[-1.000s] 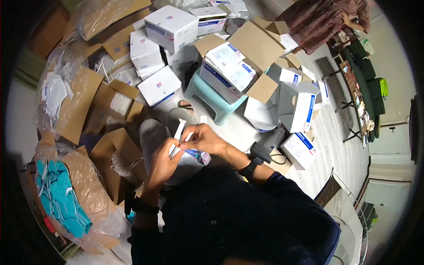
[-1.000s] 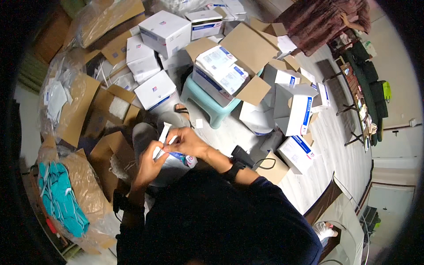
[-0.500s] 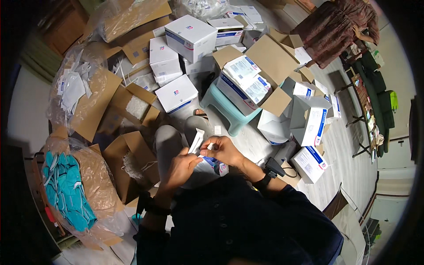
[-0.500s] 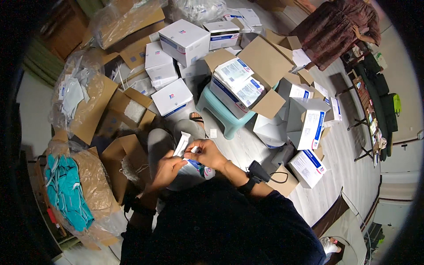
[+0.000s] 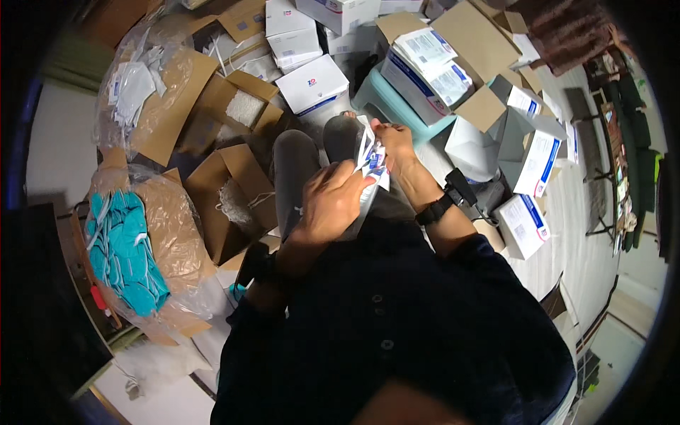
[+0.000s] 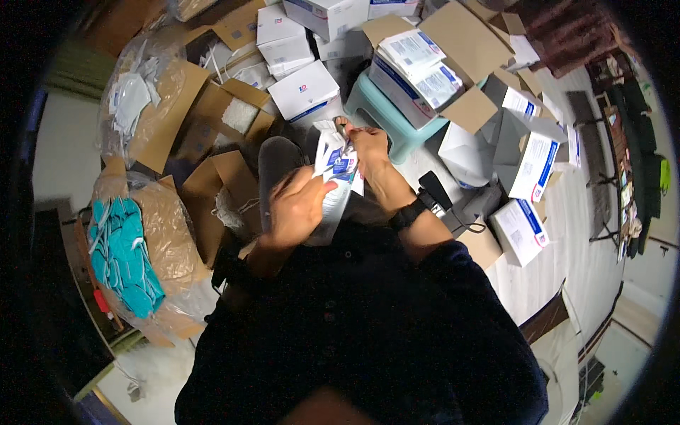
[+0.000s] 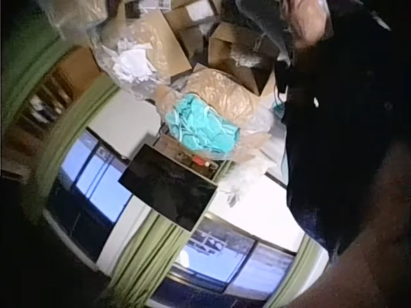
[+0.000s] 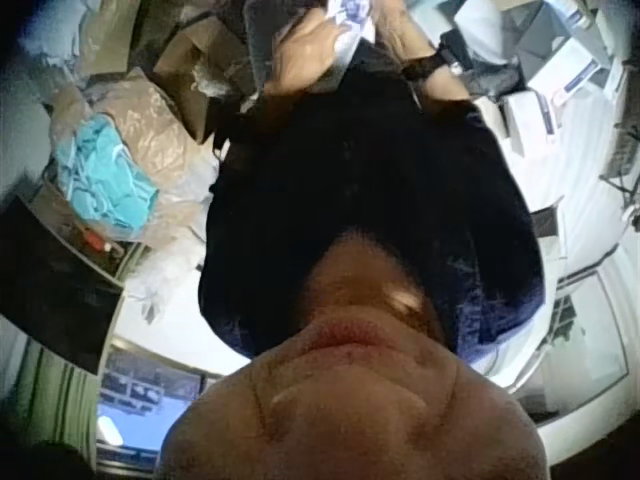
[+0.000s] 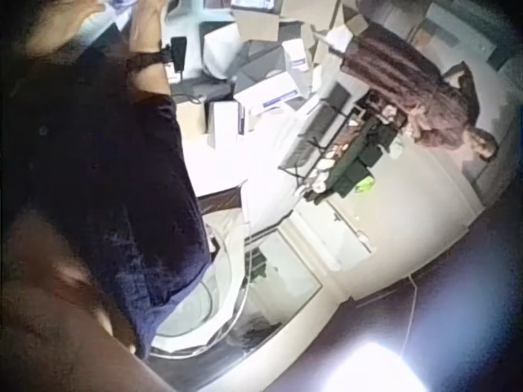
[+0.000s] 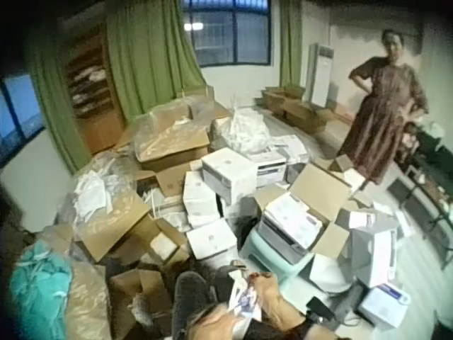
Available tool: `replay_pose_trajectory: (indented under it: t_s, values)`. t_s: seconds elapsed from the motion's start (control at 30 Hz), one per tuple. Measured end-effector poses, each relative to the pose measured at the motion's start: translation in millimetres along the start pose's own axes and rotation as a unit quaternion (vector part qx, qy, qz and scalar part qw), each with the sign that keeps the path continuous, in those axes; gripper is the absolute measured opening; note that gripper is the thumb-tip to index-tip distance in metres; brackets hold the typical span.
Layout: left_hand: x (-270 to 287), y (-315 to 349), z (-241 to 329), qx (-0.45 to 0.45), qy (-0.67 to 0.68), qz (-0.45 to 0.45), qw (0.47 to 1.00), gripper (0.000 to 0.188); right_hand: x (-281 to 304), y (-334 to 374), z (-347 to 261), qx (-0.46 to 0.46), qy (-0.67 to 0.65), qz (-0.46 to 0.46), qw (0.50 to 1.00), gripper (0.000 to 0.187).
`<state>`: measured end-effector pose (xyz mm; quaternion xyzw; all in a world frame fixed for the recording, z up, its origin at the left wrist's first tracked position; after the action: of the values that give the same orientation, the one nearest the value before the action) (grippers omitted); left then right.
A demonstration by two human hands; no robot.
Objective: Sorting green surgical masks from a large quantity and packing them into cardboard boxes.
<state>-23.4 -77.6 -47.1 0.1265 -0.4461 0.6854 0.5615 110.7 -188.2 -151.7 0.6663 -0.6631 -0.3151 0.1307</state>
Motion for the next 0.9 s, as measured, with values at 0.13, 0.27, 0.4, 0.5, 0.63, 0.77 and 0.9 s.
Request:
replay_pose_trajectory:
  t_s: [0.13,0.27,0.4,0.5,0.63,0.77,0.9]
  values:
    - [29,7,11,0.022,0.003,-0.003,1.000,0.012,54,-52,55,-0.024,0.046,0.030,0.998,0.013]
    - [28,12,-29,0.159,0.007,-0.051,0.986,0.015,68,-20,26,0.118,0.123,-0.072,0.983,0.012]
    - [25,18,-42,0.188,-0.041,-0.110,0.975,0.023,42,30,-28,0.433,0.351,-0.073,0.827,0.014]
    - [15,18,-43,0.161,-0.045,-0.140,0.976,0.027,21,55,-52,0.523,0.403,-0.148,0.736,0.020]
    - [3,20,-40,0.134,-0.004,-0.164,0.977,0.027,5,56,-28,0.332,0.332,-0.284,0.836,0.020]
    - [-5,27,-45,0.194,0.041,-0.153,0.968,0.022,18,57,-13,0.268,0.311,-0.299,0.862,0.014]
    - [-4,38,-57,0.204,0.116,-0.121,0.965,0.025,20,46,8,0.281,0.363,-0.331,0.824,0.009]
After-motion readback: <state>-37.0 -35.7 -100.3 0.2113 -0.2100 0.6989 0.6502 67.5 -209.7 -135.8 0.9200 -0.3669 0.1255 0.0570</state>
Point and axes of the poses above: each hand's wrist, its own y-axis away from the middle knuckle, its own x-axis out of the back of the hand, z = x × y, the point moved 1 cm from there along -y, towards the middle knuckle, and after that the axes turned 1 degree about -z, right-handed, at the moved point
